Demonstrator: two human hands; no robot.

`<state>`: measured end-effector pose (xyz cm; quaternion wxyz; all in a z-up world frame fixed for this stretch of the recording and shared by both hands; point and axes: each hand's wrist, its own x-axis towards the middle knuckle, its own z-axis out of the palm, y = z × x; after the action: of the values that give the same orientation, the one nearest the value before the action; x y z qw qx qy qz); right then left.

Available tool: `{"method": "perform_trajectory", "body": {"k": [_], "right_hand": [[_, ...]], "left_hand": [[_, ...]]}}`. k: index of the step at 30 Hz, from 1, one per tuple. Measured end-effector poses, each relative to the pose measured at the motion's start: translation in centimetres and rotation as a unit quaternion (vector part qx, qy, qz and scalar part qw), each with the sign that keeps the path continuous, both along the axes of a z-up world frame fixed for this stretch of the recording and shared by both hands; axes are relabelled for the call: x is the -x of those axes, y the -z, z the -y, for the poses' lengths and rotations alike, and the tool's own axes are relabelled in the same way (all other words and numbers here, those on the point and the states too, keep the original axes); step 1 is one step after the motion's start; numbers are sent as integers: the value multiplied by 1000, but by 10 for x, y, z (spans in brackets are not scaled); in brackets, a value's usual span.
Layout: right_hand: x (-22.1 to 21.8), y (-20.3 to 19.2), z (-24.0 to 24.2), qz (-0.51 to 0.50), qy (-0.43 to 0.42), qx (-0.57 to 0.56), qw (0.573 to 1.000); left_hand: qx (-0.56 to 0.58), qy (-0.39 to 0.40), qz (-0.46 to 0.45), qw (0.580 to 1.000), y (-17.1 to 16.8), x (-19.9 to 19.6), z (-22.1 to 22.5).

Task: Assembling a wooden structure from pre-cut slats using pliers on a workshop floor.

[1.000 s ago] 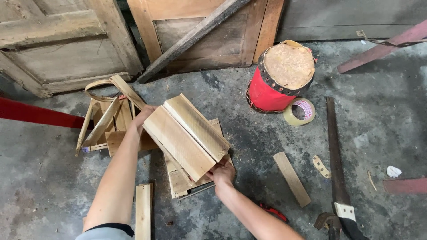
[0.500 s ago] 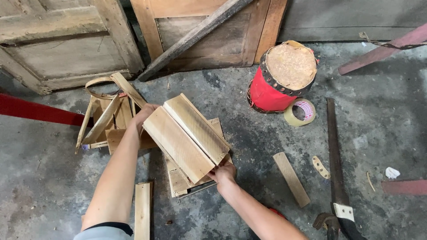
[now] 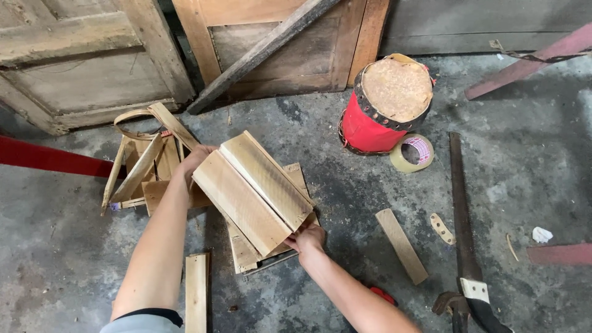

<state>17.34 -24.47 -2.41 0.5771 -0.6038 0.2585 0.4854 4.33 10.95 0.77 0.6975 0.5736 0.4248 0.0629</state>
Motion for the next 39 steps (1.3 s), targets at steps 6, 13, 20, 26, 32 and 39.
{"method": "perform_trajectory", "body": {"k": [6, 13, 20, 26, 32, 39], "right_hand": [[2, -23, -3, 28, -3, 20, 999], [4, -57, -12, 49, 6, 57, 997], [7, -1, -11, 125, -87, 113, 982], [15, -16, -8, 230, -204, 137, 942], [11, -42, -6, 133, -56, 69, 987], [8, -17, -10, 53, 44, 37, 997]], "left_hand": [[2, -10, -20, 1000, 33, 4, -23], [-115, -135, -33, 984, -90, 20, 59], [-301, -344, -26, 889, -128, 62, 168], [-208, -477, 96, 848, -132, 60, 186], [-100, -431, 37, 896, -130, 69, 272], [-70, -340, 43, 937, -165, 21, 278]]}}
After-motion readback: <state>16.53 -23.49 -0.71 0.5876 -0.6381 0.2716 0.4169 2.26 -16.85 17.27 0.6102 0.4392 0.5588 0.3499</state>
